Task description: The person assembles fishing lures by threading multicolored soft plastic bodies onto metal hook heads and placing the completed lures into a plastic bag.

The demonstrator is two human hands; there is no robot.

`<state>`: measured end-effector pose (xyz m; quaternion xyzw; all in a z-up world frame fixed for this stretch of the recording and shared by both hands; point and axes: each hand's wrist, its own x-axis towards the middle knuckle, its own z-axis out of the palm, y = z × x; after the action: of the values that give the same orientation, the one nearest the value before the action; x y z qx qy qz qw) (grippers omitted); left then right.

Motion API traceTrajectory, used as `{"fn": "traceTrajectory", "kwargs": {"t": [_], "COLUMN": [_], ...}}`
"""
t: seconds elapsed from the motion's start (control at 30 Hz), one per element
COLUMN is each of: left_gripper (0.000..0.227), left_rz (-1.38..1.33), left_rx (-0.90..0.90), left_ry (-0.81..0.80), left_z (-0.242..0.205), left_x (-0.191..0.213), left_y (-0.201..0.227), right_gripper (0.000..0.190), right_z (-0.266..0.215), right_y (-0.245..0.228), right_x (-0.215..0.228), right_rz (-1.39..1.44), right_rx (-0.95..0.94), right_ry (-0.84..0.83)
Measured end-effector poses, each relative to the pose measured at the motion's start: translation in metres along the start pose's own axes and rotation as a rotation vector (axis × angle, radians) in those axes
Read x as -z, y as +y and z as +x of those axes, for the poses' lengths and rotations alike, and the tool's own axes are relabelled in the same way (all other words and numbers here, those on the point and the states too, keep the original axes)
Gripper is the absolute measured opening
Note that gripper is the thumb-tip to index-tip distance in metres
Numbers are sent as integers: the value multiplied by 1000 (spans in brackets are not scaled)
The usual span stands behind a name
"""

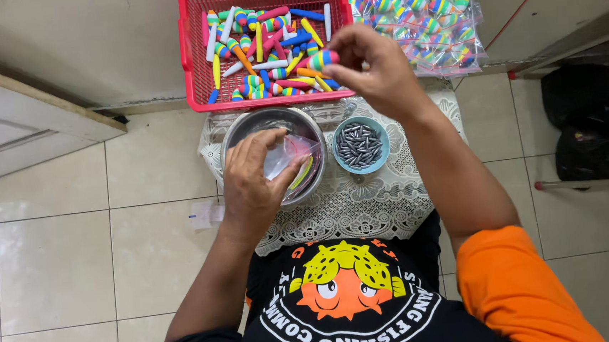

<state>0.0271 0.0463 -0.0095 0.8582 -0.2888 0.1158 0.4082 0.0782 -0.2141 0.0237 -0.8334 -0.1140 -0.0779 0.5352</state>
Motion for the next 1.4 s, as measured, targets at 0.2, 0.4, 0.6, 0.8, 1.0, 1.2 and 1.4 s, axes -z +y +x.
{"fn": "traceTrajectory", "kwargs": {"t": [0.2, 0.4, 0.6, 0.8, 1.0, 1.2, 1.4], "left_gripper": [42, 44, 43, 43, 49, 80, 48], "left_rz": [-94, -172, -170, -93, -37, -801, -1169], "left_rx": [-75, -89, -109, -173, -175, 289, 489], "left_ry": [52, 36, 8, -25, -56, -193, -186], "left_z": [9, 4, 5, 5, 3, 0, -11], "left_x": [-3, -17, -19, -23, -31, -22, -53], "left_y": [14, 28, 37, 42, 42, 45, 18], "right_gripper": [32, 25, 15, 28, 8, 21, 22], "right_z": [-85, -108, -113, -126, -128, -134, -138], "right_y": [-3, -7, -16, -1, -2, 9, 2], "right_x": [-21, -36, -43, -59, -65, -55, -53], "right_rz": [369, 237, 248, 356, 338, 361, 259], "right_rx": [17, 10, 68, 44, 11, 6, 38], "right_ry": [53, 85, 139, 214, 212, 239, 212]}}
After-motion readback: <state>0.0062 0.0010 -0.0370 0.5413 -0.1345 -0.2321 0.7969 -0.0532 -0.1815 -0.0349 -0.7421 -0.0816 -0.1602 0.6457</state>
